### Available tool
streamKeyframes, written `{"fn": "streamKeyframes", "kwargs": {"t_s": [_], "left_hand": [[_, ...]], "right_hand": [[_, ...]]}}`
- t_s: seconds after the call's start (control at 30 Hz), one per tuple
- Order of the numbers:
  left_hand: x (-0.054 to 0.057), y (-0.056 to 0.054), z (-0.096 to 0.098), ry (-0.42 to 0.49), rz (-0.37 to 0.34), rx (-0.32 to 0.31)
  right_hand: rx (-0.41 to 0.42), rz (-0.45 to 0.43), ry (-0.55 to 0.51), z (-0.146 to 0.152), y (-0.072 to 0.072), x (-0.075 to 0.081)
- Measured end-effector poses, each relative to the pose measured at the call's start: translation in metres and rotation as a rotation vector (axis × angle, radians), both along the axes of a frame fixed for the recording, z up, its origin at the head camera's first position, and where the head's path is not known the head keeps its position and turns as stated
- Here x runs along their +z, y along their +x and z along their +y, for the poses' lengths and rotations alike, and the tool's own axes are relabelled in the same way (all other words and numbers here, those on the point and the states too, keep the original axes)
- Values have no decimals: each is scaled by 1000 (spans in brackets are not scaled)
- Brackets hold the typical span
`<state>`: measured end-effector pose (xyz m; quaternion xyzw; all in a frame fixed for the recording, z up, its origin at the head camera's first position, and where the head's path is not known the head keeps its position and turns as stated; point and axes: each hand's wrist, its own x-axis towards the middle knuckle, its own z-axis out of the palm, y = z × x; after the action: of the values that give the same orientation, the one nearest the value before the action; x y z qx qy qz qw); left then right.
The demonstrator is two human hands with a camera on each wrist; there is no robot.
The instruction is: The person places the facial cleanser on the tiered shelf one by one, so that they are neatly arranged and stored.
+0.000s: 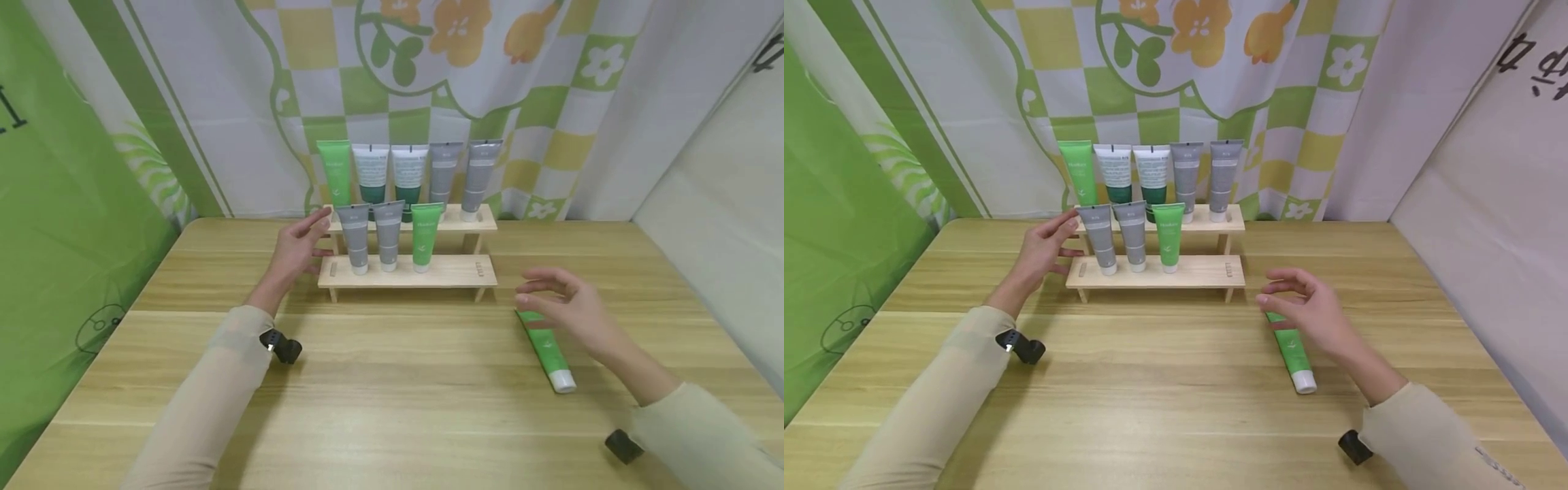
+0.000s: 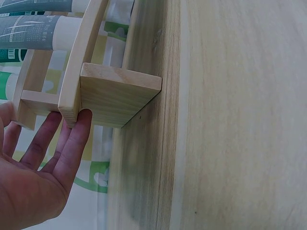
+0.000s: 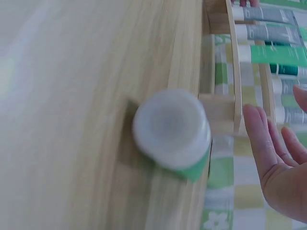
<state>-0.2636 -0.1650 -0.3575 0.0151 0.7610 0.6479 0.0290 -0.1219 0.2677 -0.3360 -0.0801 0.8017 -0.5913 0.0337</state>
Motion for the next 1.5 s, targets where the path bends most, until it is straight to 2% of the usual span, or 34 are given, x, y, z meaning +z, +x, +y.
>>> {"fn": "streamKeyframes", "kwargs": {"t_s": [0.3,0.5,0.8,1.0,1.1,1.5], "left_hand": [[3,1,0,7,-24,-10],[3,2,0,1,-5,-16],[1,0,0,-5,5,4],[1,1,0,-9,5,8],[1,0,0,-11,8,7],[1,0,0,-6,-6,2]], "right_hand": [[33,-169,52,39,17,-4],[64,-291,26,60,24,-10],[94,-382,31,81,29,-20],[123,-421,5,88,32,-24],[109,-428,21,85,34,-24],[31,-355,233,56,32,-21]]}}
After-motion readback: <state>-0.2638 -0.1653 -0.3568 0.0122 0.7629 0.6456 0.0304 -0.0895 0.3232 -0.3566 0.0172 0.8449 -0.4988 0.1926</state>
